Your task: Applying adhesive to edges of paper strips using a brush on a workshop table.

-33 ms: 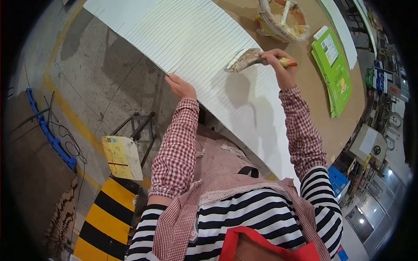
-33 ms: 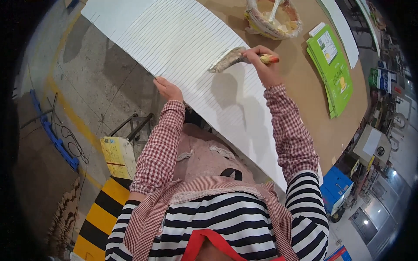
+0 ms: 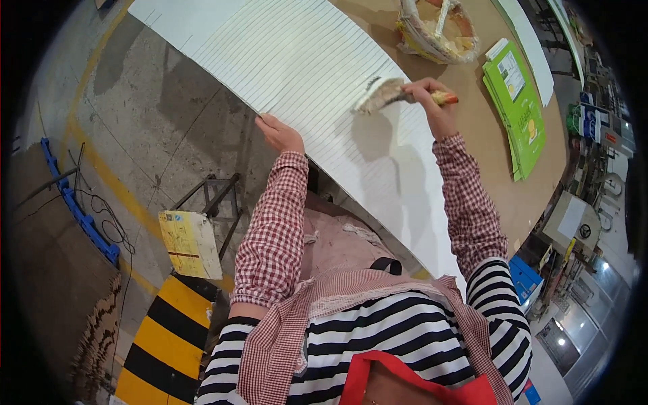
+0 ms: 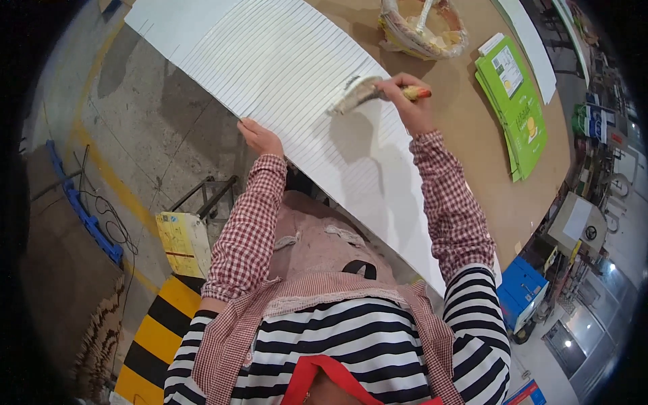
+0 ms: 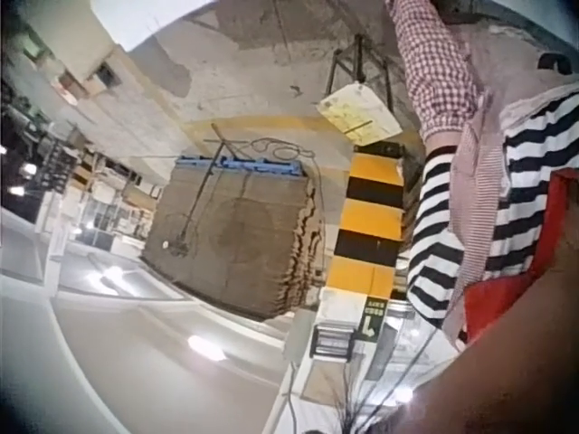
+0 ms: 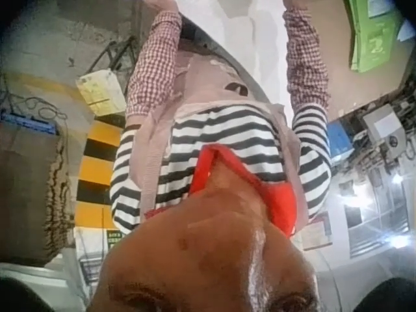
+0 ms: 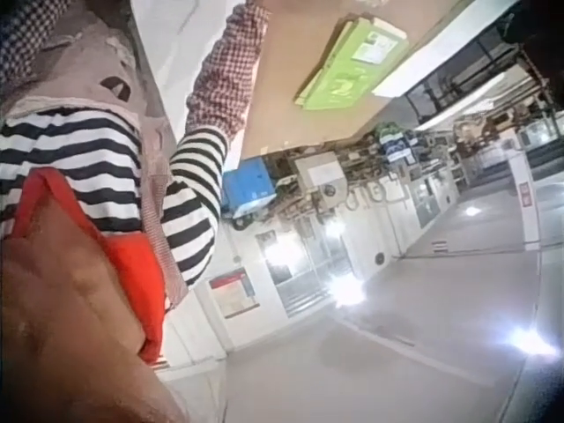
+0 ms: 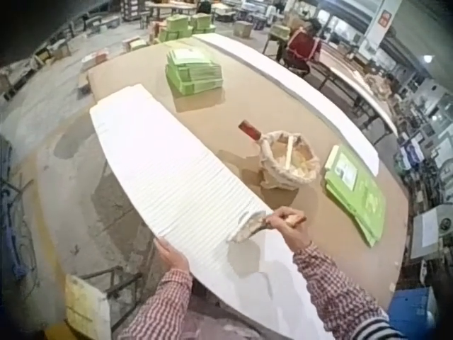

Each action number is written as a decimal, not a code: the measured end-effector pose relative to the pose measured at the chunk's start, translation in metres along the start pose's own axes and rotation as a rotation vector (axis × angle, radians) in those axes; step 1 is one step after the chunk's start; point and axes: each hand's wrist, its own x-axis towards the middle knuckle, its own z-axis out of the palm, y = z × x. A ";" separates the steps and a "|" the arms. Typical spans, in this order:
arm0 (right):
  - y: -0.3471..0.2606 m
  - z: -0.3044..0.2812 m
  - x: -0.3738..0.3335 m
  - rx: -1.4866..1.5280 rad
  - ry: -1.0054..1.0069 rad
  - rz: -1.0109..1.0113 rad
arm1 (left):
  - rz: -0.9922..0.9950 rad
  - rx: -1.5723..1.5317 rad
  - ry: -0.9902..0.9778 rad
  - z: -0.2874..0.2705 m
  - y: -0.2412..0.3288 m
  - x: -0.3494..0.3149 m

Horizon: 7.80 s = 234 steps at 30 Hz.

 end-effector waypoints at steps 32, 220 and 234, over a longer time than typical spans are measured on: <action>-0.038 0.069 0.078 0.048 -0.059 -0.172 | 0.130 0.006 0.067 -0.003 0.001 0.002; -0.015 0.077 0.012 0.110 0.082 -0.042 | 0.059 0.115 -0.008 -0.003 0.057 0.099; -0.032 0.055 0.019 0.228 0.162 -0.019 | 0.116 0.014 -0.016 0.001 0.039 0.107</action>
